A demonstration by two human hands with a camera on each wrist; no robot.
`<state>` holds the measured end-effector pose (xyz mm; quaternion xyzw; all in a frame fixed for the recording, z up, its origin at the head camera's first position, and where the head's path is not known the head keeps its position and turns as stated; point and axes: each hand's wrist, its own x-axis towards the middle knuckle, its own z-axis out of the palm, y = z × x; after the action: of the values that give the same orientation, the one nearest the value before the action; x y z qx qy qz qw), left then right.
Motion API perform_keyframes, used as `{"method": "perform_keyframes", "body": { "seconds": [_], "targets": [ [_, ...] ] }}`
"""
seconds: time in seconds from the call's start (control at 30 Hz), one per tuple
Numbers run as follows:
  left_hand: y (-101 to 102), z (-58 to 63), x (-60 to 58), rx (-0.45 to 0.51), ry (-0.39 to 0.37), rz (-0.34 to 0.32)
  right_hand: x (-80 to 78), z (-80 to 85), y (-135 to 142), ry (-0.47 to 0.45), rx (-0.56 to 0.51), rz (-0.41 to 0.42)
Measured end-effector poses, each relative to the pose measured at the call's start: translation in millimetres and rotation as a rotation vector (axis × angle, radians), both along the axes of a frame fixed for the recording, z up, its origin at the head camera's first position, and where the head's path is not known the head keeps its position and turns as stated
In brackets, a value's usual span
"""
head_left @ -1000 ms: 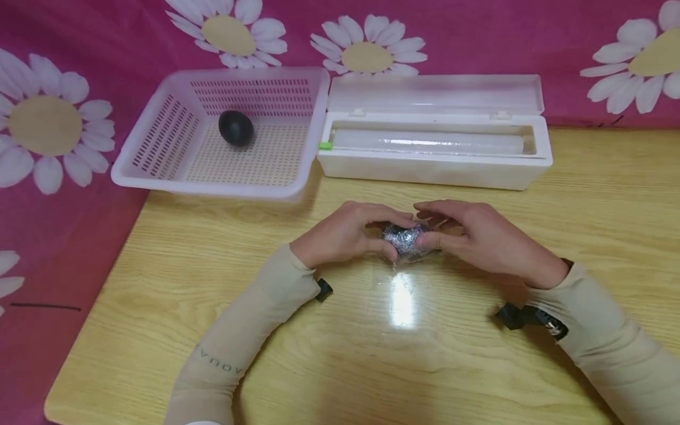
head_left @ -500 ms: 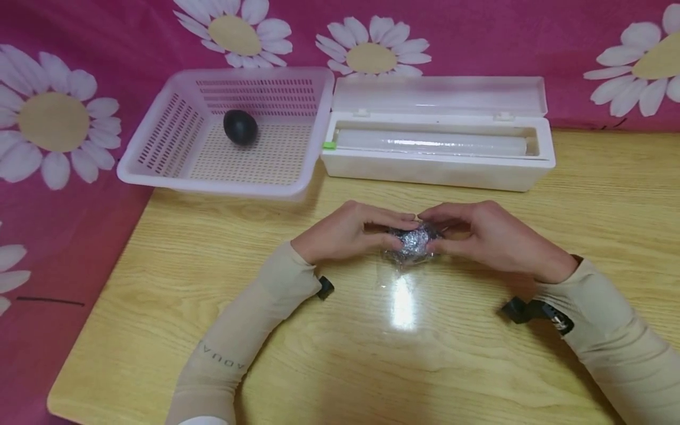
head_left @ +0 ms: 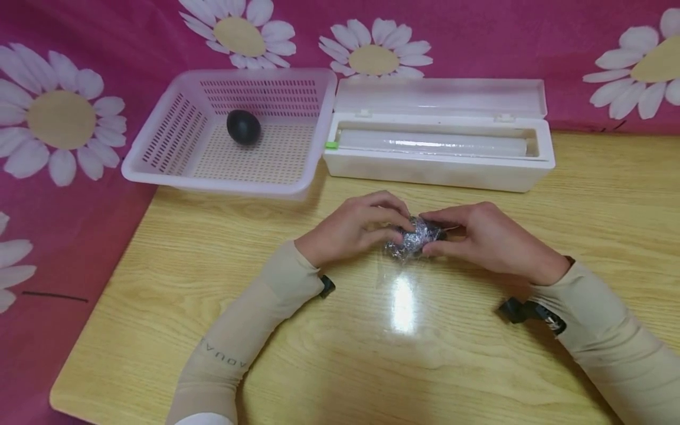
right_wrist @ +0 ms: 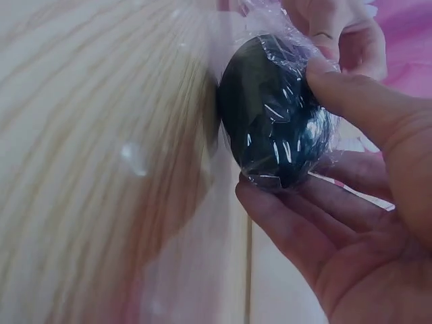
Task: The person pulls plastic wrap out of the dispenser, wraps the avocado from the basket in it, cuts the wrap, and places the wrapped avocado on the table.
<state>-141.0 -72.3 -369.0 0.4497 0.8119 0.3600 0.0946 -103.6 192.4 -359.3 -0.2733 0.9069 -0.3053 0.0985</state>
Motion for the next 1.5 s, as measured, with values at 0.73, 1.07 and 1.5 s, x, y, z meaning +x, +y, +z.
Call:
{"method": "perform_keyframes", "body": {
  "seconds": [0.73, 1.07, 1.5],
  "targets": [
    [6, 9.3, 5.7, -0.227, 0.162, 0.054, 9.3, 1.0, -8, 0.332, -0.071, -0.097],
    [6, 8.0, 4.3, -0.268, 0.149, 0.058, 10.1, -6.0, -13, 0.262, 0.015, -0.109],
    [1, 12.2, -6.7, -0.284, -0.01, 0.029, 4.8, -8.5, -18, 0.206, 0.044, -0.124]
  ]
}}
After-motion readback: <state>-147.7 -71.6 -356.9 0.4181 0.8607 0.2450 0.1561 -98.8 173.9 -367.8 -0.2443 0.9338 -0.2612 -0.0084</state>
